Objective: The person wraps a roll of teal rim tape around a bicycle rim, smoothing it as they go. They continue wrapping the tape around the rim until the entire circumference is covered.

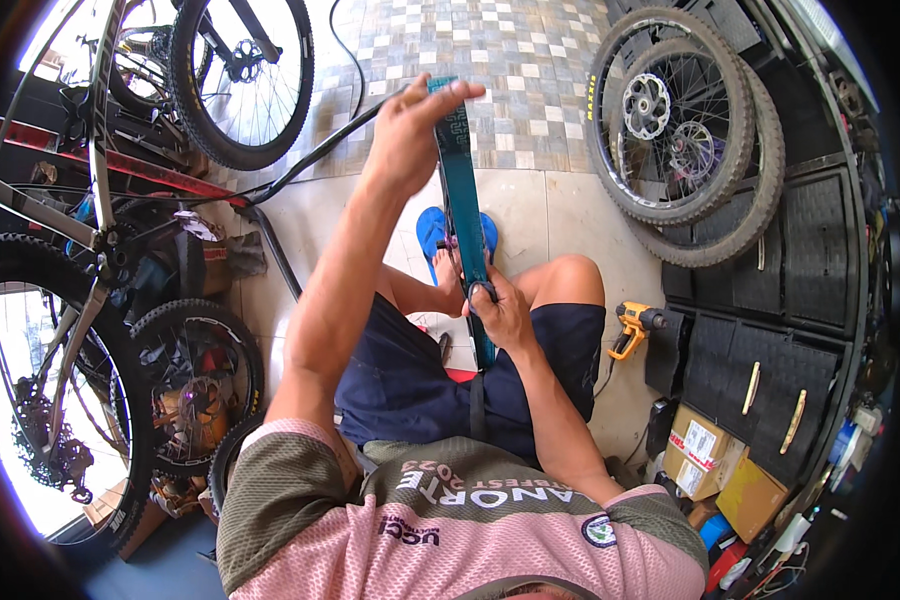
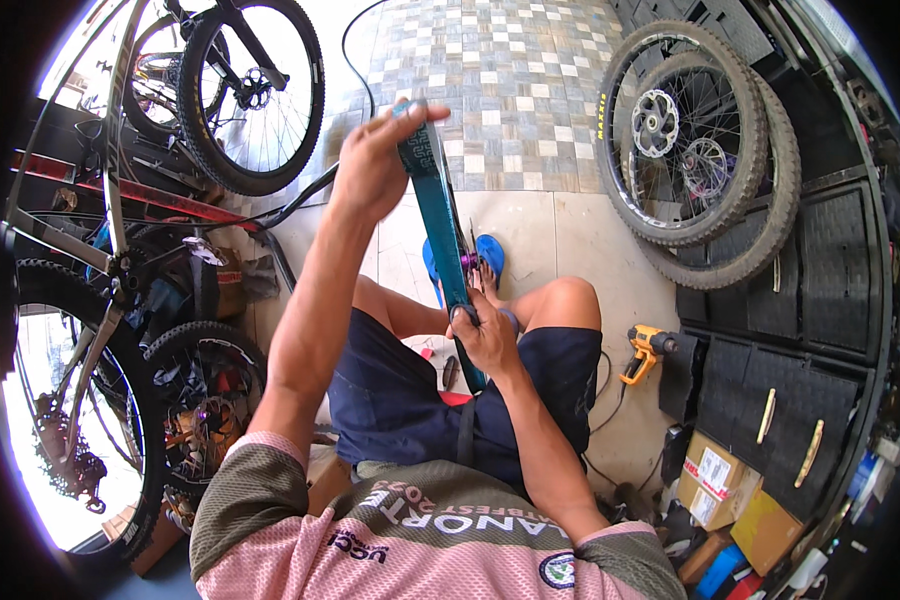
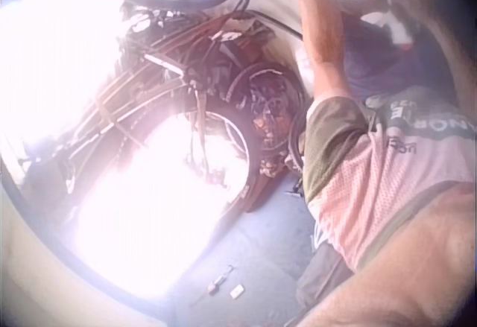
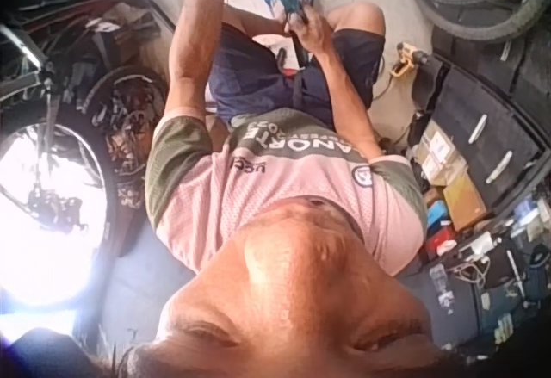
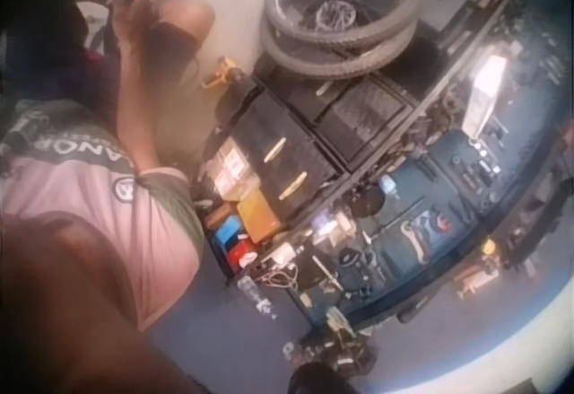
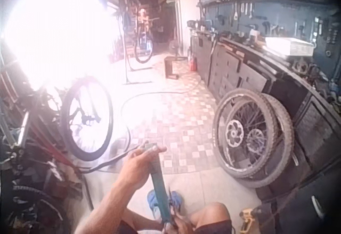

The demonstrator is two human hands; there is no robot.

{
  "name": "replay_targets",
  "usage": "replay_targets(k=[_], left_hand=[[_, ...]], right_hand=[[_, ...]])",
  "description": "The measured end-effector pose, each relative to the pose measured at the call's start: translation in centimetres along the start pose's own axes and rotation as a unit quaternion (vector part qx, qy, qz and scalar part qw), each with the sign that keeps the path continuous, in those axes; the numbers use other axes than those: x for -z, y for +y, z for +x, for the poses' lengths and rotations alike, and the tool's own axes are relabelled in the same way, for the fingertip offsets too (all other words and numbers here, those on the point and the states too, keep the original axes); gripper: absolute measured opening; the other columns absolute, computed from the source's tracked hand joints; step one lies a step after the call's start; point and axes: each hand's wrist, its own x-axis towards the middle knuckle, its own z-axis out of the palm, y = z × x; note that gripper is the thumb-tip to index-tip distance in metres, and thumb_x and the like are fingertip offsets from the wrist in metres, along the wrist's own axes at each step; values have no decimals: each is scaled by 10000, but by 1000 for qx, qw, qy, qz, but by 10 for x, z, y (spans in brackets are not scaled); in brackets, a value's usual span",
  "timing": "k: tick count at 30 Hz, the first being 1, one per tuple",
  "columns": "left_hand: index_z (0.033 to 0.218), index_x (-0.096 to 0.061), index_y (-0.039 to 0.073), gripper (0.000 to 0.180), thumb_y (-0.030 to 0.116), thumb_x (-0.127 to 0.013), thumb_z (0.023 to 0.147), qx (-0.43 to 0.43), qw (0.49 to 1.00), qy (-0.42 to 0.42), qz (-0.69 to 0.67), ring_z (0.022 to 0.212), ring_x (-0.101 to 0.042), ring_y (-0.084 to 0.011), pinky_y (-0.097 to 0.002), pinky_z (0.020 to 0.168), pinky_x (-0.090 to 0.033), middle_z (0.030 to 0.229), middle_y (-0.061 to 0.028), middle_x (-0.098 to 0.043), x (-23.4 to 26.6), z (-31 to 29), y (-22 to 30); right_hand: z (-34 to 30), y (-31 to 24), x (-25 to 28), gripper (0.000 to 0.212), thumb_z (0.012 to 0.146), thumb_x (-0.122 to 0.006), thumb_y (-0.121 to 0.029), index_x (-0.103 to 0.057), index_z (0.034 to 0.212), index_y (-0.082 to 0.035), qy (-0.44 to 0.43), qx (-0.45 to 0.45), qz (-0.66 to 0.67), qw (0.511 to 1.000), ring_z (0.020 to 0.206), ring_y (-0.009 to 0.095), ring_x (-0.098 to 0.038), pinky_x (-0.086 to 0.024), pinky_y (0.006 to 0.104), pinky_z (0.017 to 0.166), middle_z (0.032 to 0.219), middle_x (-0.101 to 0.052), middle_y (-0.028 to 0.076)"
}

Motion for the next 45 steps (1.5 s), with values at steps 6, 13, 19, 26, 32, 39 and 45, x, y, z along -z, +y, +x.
replay_targets(k=[6, 13, 19, 26, 32, 39, 45], left_hand=[[1079, -795, -24, 375, 342, -719, 1039, 24, 997, -27, -61, 800, -652, -120, -290, 741, -570, 1120, -132, -778, 1, 59, 12], [1193, -846, 214, 350, 487, -733, 1005, -105, 934, 39, 340, 1657, 14, -380, -553, 1245, -357, 1658, -347, -342, 34, 105, -26], [1192, -846, 293, 302, 494, -742, 993, -186, 904, 43, 382, 1649, -7, -373, -645, 1265, -263, 1754, -285, -136, 53, 113, -44], [1182, -847, 339, 295, 515, -781, 956, -200, 873, 74, 438, 1614, -82, -434, -681, 1222, -291, 1769, -225, -132, 55, 119, -61], [1172, -851, 342, 296, 502, -820, 925, -204, 864, 71, 455, 1570, -143, -489, -667, 1203, -330, 1772, -216, -104, 55, 124, -76], [1182, -849, 334, 336, 533, -824, 912, -153, 865, 88, 470, 1567, -152, -492, -660, 1202, -345, 1770, -204, -117, 65, 137, -107], [1155, -858, 271, 398, 563, -841, 885, -126, 870, 82, 469, 1564, -125, -487, -649, 1207, -326, 1763, -205, -123, 62, 133, -124]], right_hand=[[0, 2, 1, 498, 1072, -603, -471, -655, 1270, -17, 9, 19, 37, 999, 714, 121, -667, -538, 308, 687, 786, -678, 49], [-1, -3, 1, 339, 1060, -566, -275, -649, 1274, -25, 9, 3, 17, 1000, 704, 123, -663, -545, 312, 690, 782, -676, 45], [-2, 6, 0, 328, 1068, -565, -260, -655, 1273, -21, 14, -7, 7, 1000, 693, 116, -651, -541, 313, 680, 758, -685, 38], [-1, 9, 0, 323, 1073, -564, -251, -657, 1267, -10, 7, -21, 9, 1000, 691, 112, -646, -538, 312, 679, 756, -688, 49], [0, 4, -1, 315, 1060, -557, -215, -656, 1275, -7, 4, -31, 14, 999, 689, 116, -644, -541, 316, 682, 751, -685, 55], [1, 5, 0, 366, 1073, -572, -291, -645, 1297, -11, 0, -26, 18, 999, 697, 124, -652, -541, 320, 684, 759, -677, 52], [0, 4, 1, 543, 1067, -597, -512, -638, 1303, -25, 2, -16, 20, 1000, 710, 131, -663, -540, 320, 687, 763, -671, 52]])
